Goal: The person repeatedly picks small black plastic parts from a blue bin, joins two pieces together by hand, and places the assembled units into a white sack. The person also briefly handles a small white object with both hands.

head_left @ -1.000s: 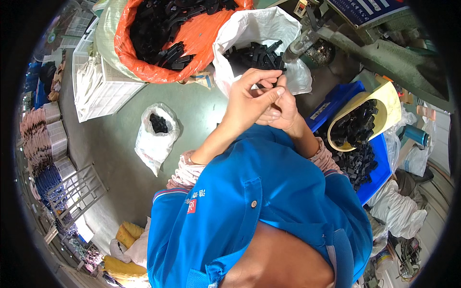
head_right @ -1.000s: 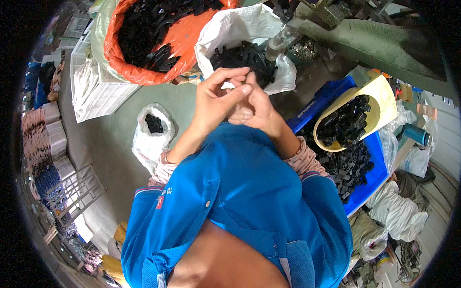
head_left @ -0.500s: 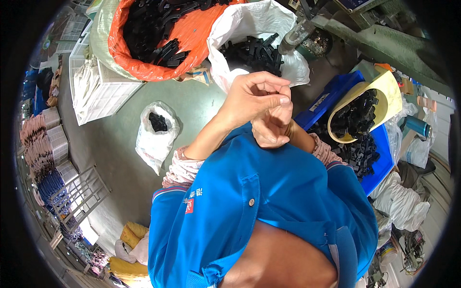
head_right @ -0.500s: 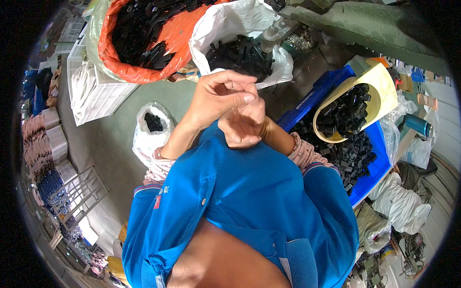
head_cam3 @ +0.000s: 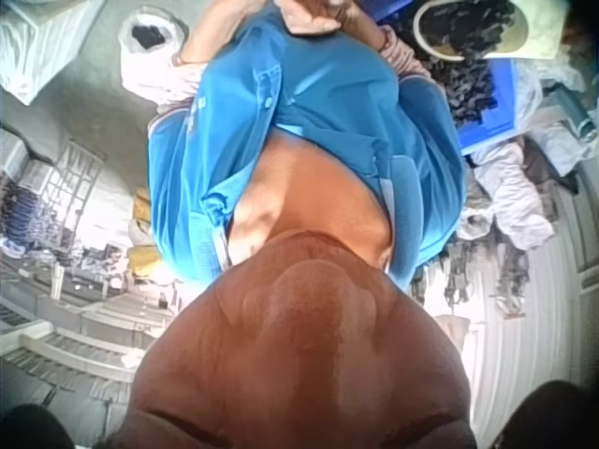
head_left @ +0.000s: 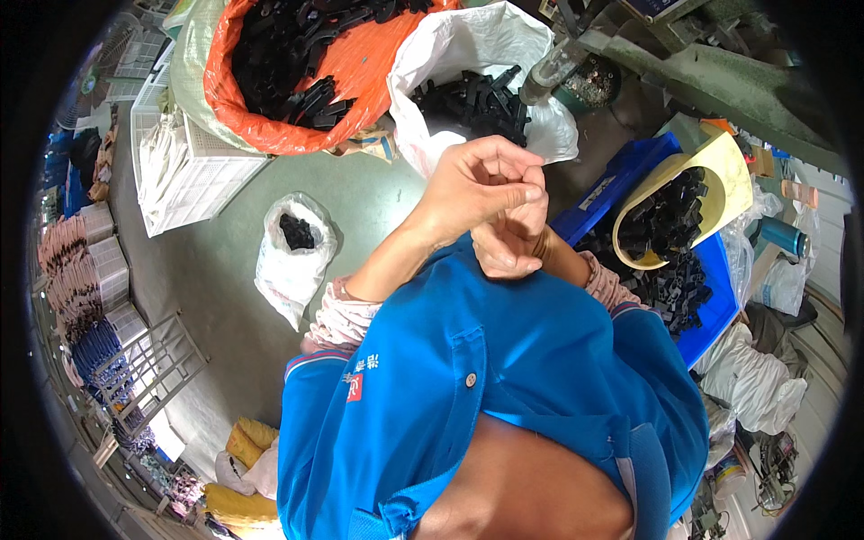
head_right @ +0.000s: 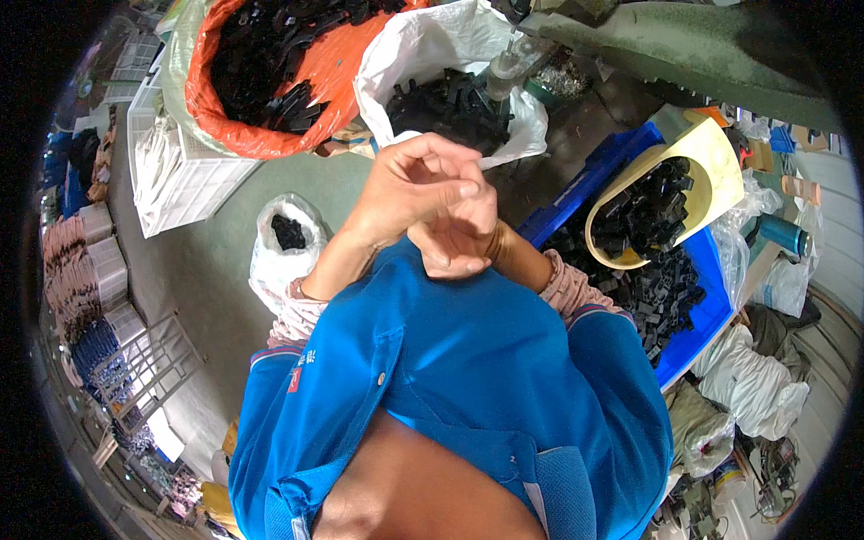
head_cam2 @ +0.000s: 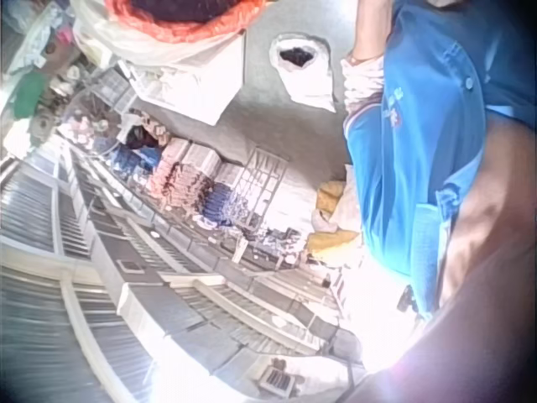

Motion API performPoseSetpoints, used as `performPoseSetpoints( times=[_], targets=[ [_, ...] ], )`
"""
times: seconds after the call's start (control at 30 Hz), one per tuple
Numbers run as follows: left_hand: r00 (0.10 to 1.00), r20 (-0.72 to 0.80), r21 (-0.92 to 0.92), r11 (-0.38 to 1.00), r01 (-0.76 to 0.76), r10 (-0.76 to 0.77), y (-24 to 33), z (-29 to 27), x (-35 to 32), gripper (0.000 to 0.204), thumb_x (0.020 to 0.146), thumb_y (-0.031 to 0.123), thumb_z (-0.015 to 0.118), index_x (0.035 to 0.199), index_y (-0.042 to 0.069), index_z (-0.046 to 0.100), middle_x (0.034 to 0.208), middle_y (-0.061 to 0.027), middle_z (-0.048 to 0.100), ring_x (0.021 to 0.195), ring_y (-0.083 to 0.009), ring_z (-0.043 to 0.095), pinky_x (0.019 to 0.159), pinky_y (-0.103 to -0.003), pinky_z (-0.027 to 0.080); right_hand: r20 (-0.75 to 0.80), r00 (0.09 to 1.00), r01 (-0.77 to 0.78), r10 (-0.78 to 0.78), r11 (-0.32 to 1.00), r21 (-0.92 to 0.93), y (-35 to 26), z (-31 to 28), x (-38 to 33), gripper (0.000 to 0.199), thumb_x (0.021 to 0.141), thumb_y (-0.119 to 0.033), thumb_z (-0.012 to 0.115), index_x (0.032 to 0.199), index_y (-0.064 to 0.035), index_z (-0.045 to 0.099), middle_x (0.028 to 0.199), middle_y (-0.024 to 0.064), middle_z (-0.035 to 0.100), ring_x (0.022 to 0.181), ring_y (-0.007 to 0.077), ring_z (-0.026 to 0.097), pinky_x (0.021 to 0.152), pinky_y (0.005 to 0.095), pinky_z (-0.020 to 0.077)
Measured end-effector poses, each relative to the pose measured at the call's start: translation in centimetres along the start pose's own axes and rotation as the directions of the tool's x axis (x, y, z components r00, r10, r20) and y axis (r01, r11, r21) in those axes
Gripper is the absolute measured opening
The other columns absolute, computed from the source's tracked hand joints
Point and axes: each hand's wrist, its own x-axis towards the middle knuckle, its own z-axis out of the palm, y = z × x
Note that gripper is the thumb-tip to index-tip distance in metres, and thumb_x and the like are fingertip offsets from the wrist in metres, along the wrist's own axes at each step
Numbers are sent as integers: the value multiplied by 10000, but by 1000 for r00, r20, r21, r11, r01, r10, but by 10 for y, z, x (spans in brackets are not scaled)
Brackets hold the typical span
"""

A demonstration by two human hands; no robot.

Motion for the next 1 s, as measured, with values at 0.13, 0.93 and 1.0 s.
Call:
performPoseSetpoints(
  times=[0.13, 0.93, 1.0],
  targets=[
    [1000, -7, -30, 1000, 7, -7, 1, 4, 0, 229, 824, -51, 715, 1044, -22, 663, 903, -68, 692, 866, -116, 644, 791, -253, 514, 29, 999, -35, 36, 998, -56, -2, -8, -10, 988, 825, -758, 451, 932, 222, 527, 653, 250, 569, 415, 263, 523, 343, 302, 390],
    [996, -90, 15, 1000, 23, -22, -7, 1, 0, 148, 825, -8, 733, 965, 4, 684, 913, -51, 693, 843, -96, 635, 768, -250, 517, 46, 993, -102, 109, 986, -131, -4, -16, -15, 980, 804, -783, 486, 972, 181, 530, 593, 189, 565, 437, 199, 494, 341, 250, 380],
    [995, -93, -11, 999, 45, -45, -7, 0, 0, 119, 843, 22, 727, 956, 6, 695, 915, -48, 697, 835, -91, 631, 760, -245, 515, 39, 992, -117, 123, 986, -118, -5, -14, -13, 947, 825, -755, 496, 994, 176, 538, 621, 187, 580, 469, 203, 518, 384, 258, 401]
  ],
)
